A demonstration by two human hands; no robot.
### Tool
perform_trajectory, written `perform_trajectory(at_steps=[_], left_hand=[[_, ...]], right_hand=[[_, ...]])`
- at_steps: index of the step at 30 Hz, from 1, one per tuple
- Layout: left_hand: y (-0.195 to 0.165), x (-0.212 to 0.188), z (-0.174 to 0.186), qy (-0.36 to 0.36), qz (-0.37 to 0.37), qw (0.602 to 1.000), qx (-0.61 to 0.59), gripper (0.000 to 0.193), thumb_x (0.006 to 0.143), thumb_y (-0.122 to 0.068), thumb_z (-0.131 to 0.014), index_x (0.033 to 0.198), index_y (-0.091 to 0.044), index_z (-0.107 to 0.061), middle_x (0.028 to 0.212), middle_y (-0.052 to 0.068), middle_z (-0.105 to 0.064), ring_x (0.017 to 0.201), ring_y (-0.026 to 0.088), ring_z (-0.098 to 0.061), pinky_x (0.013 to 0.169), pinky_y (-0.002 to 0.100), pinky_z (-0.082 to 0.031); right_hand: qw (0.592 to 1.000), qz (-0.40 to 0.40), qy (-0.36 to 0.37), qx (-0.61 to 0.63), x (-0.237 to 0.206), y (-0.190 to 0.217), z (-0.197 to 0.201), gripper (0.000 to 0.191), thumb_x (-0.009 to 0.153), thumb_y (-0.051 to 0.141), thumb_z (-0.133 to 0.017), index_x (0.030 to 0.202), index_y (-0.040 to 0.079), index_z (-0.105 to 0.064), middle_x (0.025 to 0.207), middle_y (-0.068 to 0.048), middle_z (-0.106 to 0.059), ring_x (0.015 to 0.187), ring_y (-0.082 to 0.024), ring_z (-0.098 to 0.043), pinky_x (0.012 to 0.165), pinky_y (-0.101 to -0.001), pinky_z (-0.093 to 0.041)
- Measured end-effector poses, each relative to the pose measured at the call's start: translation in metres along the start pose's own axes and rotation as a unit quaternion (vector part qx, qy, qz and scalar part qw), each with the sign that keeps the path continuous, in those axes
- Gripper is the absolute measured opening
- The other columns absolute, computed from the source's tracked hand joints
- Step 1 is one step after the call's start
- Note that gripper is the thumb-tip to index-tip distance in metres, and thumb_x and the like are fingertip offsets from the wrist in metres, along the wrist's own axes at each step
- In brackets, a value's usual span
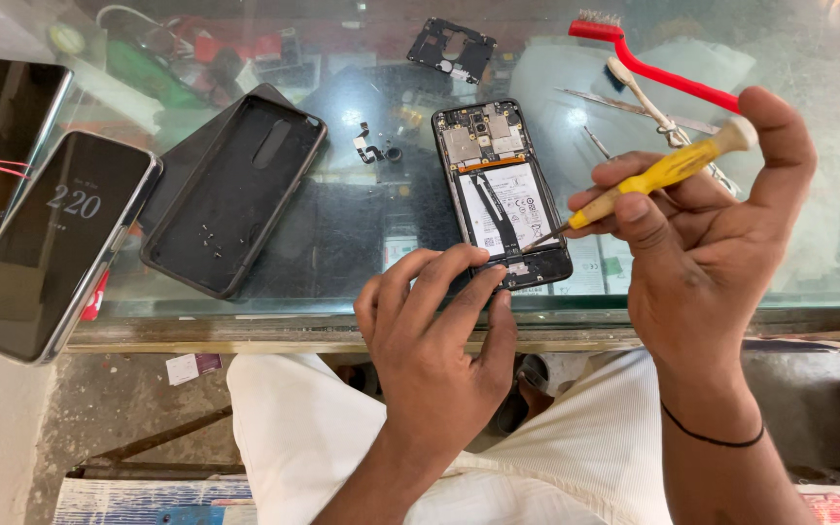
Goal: The person uses a green-handled screwdriver and a yellow-handled screwdriver to remove and reinstall screws on the lower part of a disassembled smartphone. The person alternates between the two tools to access different screw locations on the device's chassis.
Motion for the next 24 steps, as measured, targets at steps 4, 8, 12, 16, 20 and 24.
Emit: perform_trajectory(at_steps=[4, 8, 12, 16, 20, 24], left_hand=[[-0.0006, -0.0011, 0.0003, -0.009, -0.007, 1.000, 0.000, 0.018, 0.087, -0.012, -0.076, 0.104, -0.007, -0.077, 0.119, 0.000, -0.071, 0.119, 0.023, -0.060, 0.104, 0.042, -0.035], [0.0000, -0.0033, -0.0012, -0.012, -0.012, 1.000, -0.004, 0.017, 0.088, -0.012, -0.076, 0.104, -0.006, -0.077, 0.120, 0.001, -0.071, 0.119, 0.023, -0.060, 0.102, 0.042, -0.035], [0.0002, -0.0048, -0.0025, -0.016, -0.013, 1.000, -0.004, 0.018, 0.088, -0.012, -0.076, 0.105, -0.007, -0.078, 0.121, 0.001, -0.071, 0.120, 0.022, -0.060, 0.102, 0.042, -0.035], [0.0001, -0.0053, -0.0029, -0.017, -0.015, 1.000, -0.001, 0.017, 0.088, -0.012, -0.077, 0.105, -0.007, -0.078, 0.121, 0.001, -0.071, 0.119, 0.023, -0.060, 0.102, 0.042, -0.035], [-0.0003, -0.0052, -0.0030, -0.013, -0.019, 1.000, -0.001, 0.018, 0.088, -0.012, -0.077, 0.105, -0.006, -0.078, 0.121, 0.001, -0.071, 0.119, 0.023, -0.059, 0.101, 0.042, -0.034], [-0.0005, -0.0047, -0.0030, -0.012, -0.017, 1.000, -0.001, 0.018, 0.088, -0.012, -0.077, 0.105, -0.006, -0.078, 0.122, 0.001, -0.071, 0.119, 0.022, -0.060, 0.101, 0.041, -0.035]], right_hand=[[1.000, 0.010, 0.013, -0.015, -0.0036, -0.0032, 0.0001, 0.065, 0.112, 0.000, -0.065, 0.156, 0.006, -0.018, 0.111, -0.025, -0.072, 0.092, -0.030, -0.076, 0.086, -0.0397, -0.068], [0.999, 0.013, 0.027, -0.042, -0.0055, -0.0016, -0.0018, 0.066, 0.111, -0.002, -0.064, 0.155, 0.006, -0.017, 0.112, -0.025, -0.072, 0.095, -0.030, -0.077, 0.092, -0.0398, -0.068], [0.998, 0.008, 0.036, -0.055, -0.0042, -0.0011, -0.0042, 0.070, 0.107, -0.003, -0.065, 0.157, 0.007, -0.016, 0.112, -0.025, -0.071, 0.094, -0.030, -0.078, 0.092, -0.0398, -0.068], [0.999, -0.014, 0.019, -0.041, -0.0039, -0.0040, -0.0021, 0.072, 0.103, -0.003, -0.064, 0.154, 0.006, -0.015, 0.112, -0.024, -0.071, 0.091, -0.030, -0.078, 0.090, -0.0395, -0.069], [0.996, 0.020, 0.054, -0.070, -0.0039, 0.0008, -0.0066, 0.067, 0.108, -0.003, -0.063, 0.153, 0.006, -0.015, 0.111, -0.025, -0.071, 0.094, -0.030, -0.078, 0.092, -0.0395, -0.069], [0.994, 0.031, 0.066, -0.083, -0.0035, 0.0020, -0.0083, 0.067, 0.108, -0.002, -0.062, 0.154, 0.007, -0.015, 0.112, -0.025, -0.071, 0.095, -0.030, -0.078, 0.092, -0.0390, -0.068]])
Point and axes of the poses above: each hand's wrist, its own x-axis towards the middle knuckle, its own z-axis out of the back of the hand, y = z × x, the point moved 8 cm from there along x, towards the middle knuckle
